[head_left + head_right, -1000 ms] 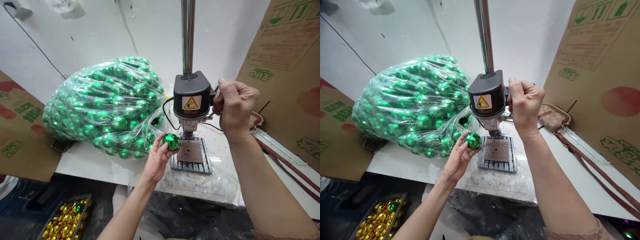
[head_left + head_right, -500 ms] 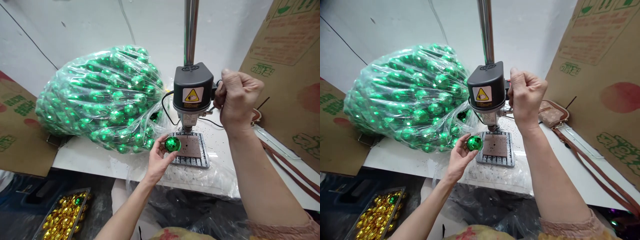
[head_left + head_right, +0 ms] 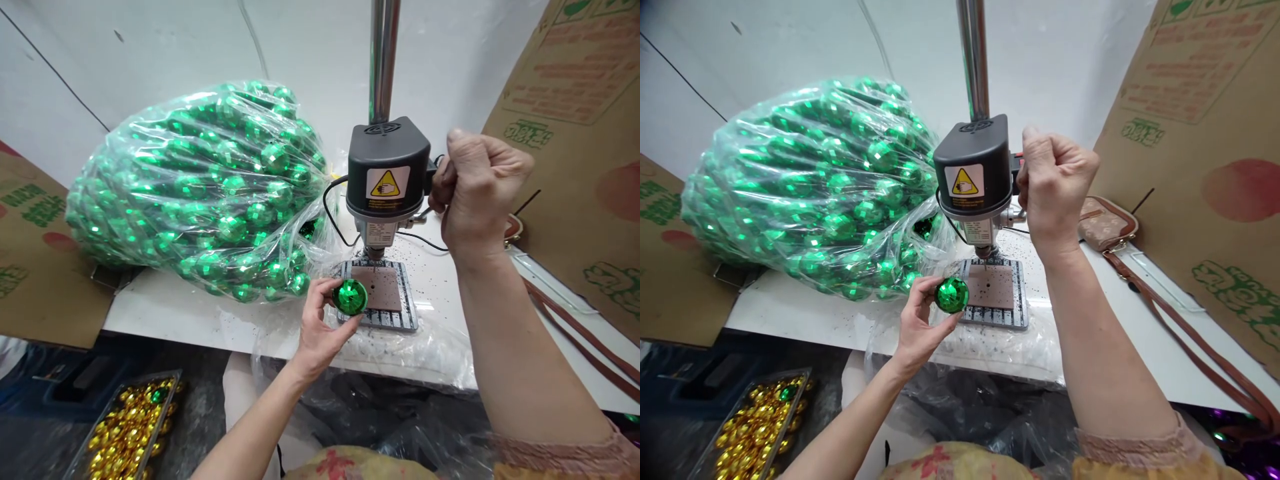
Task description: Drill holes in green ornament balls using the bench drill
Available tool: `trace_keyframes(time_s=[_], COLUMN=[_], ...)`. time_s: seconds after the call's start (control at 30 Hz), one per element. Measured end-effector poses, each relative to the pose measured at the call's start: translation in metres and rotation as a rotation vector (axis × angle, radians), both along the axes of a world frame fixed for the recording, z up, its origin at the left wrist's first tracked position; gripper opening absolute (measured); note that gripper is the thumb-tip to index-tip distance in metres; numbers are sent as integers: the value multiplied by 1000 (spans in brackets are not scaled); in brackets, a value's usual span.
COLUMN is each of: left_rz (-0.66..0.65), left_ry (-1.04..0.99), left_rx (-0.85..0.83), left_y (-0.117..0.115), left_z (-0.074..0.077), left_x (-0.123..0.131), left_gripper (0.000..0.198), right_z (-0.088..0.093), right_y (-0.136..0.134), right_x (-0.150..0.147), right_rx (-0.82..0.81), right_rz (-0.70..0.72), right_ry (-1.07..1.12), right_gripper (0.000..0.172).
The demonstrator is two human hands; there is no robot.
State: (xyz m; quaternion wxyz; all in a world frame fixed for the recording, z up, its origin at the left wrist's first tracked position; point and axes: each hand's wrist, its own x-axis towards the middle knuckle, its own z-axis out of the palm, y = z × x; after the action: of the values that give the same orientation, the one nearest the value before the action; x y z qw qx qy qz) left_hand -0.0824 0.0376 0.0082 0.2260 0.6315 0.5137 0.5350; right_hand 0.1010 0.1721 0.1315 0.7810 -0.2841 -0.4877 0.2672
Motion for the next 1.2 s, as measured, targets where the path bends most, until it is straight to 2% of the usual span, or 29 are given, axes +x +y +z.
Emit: trace_keyframes(time_s=[0.2,0.67,1.2], left_rz=[5,-44,-84], left_ry=[-31,-344,-455], left_rx=[-17,-133,-167], left_y=[-4,-18,-20], left_z=[-3,-12,-19], left_x=[3,12,13], left_gripper=[50,53,52], right_z=[1,-2,-2], right_y=[0,6,6], right_x=[-1,-2,-3], right_rx=[2,47,38], right_rz=[4,8,-24], right_ry=[14,67,46], right_gripper=[41,42,44])
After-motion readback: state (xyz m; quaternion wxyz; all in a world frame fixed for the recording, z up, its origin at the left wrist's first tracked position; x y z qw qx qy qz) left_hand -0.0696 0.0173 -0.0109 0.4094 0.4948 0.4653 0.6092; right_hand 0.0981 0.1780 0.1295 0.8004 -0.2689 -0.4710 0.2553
